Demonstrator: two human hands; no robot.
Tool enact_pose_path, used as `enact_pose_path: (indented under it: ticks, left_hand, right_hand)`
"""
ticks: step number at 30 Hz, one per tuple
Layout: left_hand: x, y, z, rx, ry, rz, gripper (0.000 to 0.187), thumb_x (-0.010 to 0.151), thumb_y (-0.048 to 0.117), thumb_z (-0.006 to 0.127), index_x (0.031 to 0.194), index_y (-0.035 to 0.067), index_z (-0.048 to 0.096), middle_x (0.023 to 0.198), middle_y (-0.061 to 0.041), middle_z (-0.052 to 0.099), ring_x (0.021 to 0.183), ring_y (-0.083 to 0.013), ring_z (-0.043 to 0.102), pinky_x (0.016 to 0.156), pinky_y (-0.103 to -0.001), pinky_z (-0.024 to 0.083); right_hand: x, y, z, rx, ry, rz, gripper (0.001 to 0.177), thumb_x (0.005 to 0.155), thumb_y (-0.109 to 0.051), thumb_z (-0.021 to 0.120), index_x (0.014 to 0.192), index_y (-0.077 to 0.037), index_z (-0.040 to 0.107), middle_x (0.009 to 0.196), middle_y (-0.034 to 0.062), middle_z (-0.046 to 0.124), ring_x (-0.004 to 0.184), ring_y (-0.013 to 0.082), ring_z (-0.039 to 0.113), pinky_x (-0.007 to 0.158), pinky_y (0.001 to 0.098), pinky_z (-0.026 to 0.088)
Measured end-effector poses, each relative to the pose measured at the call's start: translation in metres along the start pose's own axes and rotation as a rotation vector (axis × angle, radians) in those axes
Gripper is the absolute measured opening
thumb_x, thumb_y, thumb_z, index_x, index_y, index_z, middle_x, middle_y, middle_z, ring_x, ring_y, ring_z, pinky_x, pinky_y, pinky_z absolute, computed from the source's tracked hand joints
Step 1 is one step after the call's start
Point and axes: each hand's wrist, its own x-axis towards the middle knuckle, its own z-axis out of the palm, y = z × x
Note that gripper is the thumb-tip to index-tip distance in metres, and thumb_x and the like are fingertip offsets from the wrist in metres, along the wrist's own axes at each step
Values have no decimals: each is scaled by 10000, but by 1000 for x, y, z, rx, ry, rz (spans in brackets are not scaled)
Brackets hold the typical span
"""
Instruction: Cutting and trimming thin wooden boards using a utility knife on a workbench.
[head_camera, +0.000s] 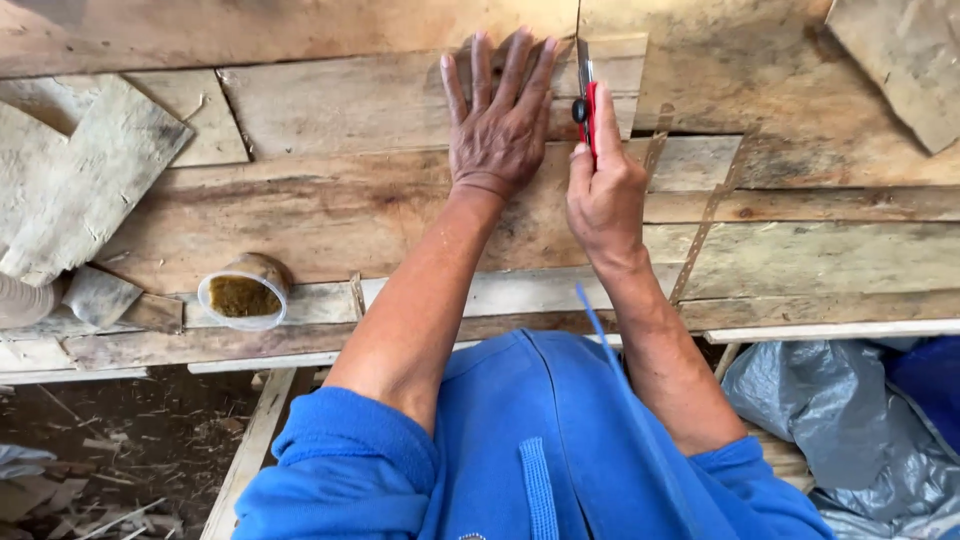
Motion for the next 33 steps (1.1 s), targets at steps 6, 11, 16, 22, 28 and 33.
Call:
enact_pose_path:
  ticks: [6,11,16,22,28,33]
  left_hand:
    - [-6,-1,2,-49,5,-11,494,1171,424,557,1621,325,379,1679,51,324,1550,-368,129,1266,-662,63]
    - [-1,0,-8,-34,-167,-15,514,1245,399,552,1670,345,268,1713,59,175,1550,-366,22,1253,-668,-12]
    - [-2,-2,6,-36,48,-5,490,1166,422,589,1609,348,393,1668,46,345,1539,-391,148,1253,-679,85]
    - [0,-3,-1,-14,-10,13,501,1209,395,632,1628,325,366,1666,51,284,1515,-404,122,1232,-701,90]
    - [-1,-3,0,-2,38,20,514,1171,426,630,1609,330,379,1654,64,348,1512,-404,174,1227,-704,134]
    - [0,-3,-2,-1,6,17,527,1176,408,632,1618,318,361,1663,72,332,1513,-404,153,1227,-706,126]
  right_hand:
    - [-9,3,5,-69,-18,42,634,1029,-17,497,1631,-135,335,883,98,720,597,218,520,637,374,470]
    - [-6,0,4,-64,6,12,639,1001,-33,508,1608,-134,335,1240,188,783,816,313,727,816,380,560]
    - [-4,-2,6,-52,6,-14,657,1003,9,501,1616,-113,301,1349,187,747,848,281,741,855,349,570]
    - [-2,2,8,-70,-13,13,666,992,-13,486,1620,-130,297,1234,195,791,792,300,724,798,376,562]
    - [0,-8,3,-32,-13,23,644,991,0,503,1600,-93,317,1489,199,635,1215,344,746,1036,360,551]
    - [-1,-7,4,-42,2,32,630,1001,-14,514,1597,-112,334,1426,215,676,1116,356,761,973,366,564]
